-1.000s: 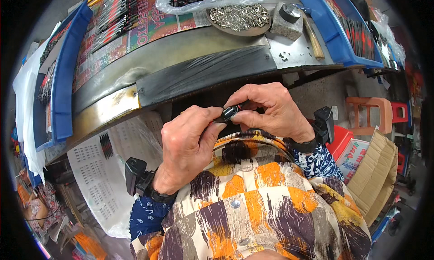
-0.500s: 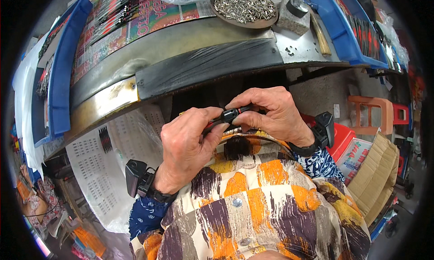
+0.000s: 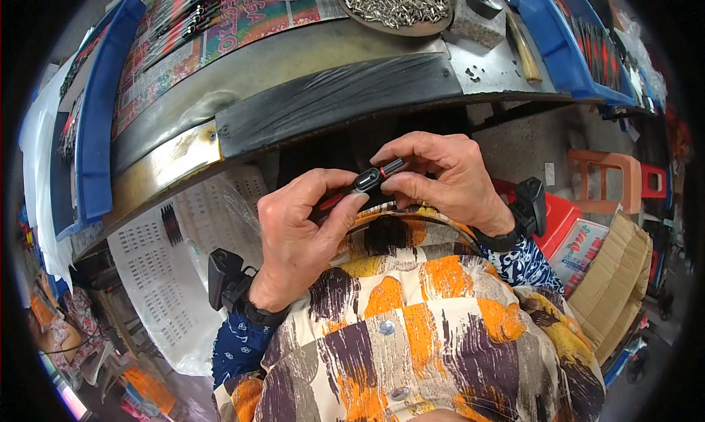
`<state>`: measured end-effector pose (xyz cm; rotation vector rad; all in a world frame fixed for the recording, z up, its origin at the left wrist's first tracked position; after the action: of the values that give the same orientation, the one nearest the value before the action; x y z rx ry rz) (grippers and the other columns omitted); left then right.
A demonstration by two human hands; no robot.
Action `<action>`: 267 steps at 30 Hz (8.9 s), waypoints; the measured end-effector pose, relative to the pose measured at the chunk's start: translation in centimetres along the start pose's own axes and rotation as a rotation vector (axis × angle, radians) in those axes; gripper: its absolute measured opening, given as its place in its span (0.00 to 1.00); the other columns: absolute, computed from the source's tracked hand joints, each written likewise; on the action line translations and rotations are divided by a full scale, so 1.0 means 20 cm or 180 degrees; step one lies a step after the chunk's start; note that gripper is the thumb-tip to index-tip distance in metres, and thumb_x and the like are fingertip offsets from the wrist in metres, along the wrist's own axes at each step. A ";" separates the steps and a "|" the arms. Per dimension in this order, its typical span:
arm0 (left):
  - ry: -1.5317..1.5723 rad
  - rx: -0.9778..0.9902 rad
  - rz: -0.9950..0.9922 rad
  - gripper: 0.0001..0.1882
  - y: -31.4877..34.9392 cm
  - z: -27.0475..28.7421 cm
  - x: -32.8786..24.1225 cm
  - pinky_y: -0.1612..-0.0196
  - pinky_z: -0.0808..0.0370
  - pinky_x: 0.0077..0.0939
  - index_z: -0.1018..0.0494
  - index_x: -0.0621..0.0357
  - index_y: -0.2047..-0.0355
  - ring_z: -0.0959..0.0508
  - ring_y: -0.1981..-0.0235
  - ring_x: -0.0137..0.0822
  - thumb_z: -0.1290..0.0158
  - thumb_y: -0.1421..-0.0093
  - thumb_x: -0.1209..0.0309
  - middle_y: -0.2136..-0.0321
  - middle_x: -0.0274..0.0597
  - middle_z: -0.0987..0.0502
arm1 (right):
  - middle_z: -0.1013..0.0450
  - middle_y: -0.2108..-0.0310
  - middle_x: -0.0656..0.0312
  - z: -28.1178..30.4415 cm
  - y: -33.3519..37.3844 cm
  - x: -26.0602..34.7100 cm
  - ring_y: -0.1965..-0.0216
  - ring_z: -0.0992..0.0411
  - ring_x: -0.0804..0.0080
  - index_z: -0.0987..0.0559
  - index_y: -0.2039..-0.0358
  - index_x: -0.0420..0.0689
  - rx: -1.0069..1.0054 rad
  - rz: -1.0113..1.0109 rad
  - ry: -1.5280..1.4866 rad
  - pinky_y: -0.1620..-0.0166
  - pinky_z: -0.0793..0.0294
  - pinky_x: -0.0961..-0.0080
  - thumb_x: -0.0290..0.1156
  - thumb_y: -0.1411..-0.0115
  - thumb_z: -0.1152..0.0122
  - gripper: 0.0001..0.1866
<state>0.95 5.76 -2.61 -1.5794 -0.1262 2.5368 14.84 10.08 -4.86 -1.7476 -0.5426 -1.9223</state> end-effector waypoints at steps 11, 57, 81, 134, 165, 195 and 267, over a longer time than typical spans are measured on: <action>0.0823 0.0326 0.0609 0.08 0.02 -0.06 0.12 0.70 0.27 0.12 0.21 0.66 0.62 0.24 0.73 0.19 0.40 0.41 0.76 0.72 0.36 0.20 | 0.23 0.67 0.60 0.01 -0.01 -0.02 0.73 0.22 0.79 0.21 0.61 0.34 -0.0088 0.0082 -0.0028 0.70 0.21 0.86 0.18 0.44 0.36 0.09; 0.1519 0.0634 0.1157 0.10 0.08 -0.13 0.21 0.71 0.28 0.12 0.22 0.66 0.62 0.25 0.74 0.18 0.40 0.40 0.71 0.74 0.34 0.21 | 0.22 0.69 0.57 -0.01 0.01 0.11 0.71 0.22 0.68 0.20 0.64 0.38 0.0229 0.0972 0.1034 0.68 0.22 0.77 0.26 0.44 0.34 0.08; 0.1893 0.0811 0.1531 0.11 0.12 -0.17 0.25 0.77 0.35 0.08 0.22 0.64 0.61 0.30 0.80 0.16 0.40 0.40 0.70 0.77 0.32 0.23 | 0.23 0.68 0.55 -0.05 0.05 0.16 0.69 0.22 0.65 0.23 0.61 0.38 0.0337 0.1192 0.1423 0.67 0.21 0.76 0.24 0.45 0.36 0.10; -0.1959 -0.0571 -0.2056 0.17 0.19 -0.05 -0.21 0.80 0.29 0.22 0.22 0.68 0.62 0.25 0.80 0.32 0.37 0.56 0.81 0.73 0.46 0.25 | 0.22 0.69 0.59 -0.02 0.05 -0.04 0.76 0.25 0.80 0.20 0.59 0.37 0.0027 0.0091 -0.0220 0.71 0.23 0.86 0.24 0.41 0.36 0.10; -0.2234 -0.0762 -0.2784 0.16 0.27 -0.06 -0.26 0.81 0.30 0.18 0.20 0.68 0.65 0.26 0.81 0.28 0.38 0.59 0.82 0.74 0.46 0.25 | 0.22 0.70 0.58 -0.02 0.06 0.03 0.71 0.23 0.75 0.18 0.64 0.37 0.0165 0.0547 0.0201 0.68 0.24 0.83 0.23 0.47 0.32 0.09; -0.0444 -0.0438 -0.1059 0.12 0.12 -0.01 -0.06 0.75 0.25 0.22 0.22 0.67 0.66 0.21 0.78 0.36 0.36 0.52 0.81 0.75 0.47 0.22 | 0.23 0.70 0.58 0.00 0.08 0.06 0.71 0.24 0.76 0.20 0.66 0.37 -0.0144 0.0715 0.0367 0.70 0.26 0.83 0.21 0.49 0.31 0.10; -0.0380 -0.0029 -0.0281 0.10 0.11 -0.07 0.04 0.73 0.25 0.25 0.23 0.64 0.67 0.20 0.76 0.37 0.36 0.50 0.79 0.75 0.45 0.22 | 0.21 0.71 0.57 -0.07 0.05 -0.05 0.77 0.24 0.77 0.20 0.61 0.37 0.0266 0.0185 0.0428 0.73 0.23 0.84 0.25 0.42 0.36 0.09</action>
<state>1.78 3.78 -4.23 -1.3925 -0.2164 2.5644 14.46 8.57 -6.03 -1.5527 -0.5101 -1.9316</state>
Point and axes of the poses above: each hand's wrist, its own y-axis away from the middle knuckle, its own z-axis out of the back of the hand, x = y × z, the point moved 10 cm from there along -y, towards the middle knuckle
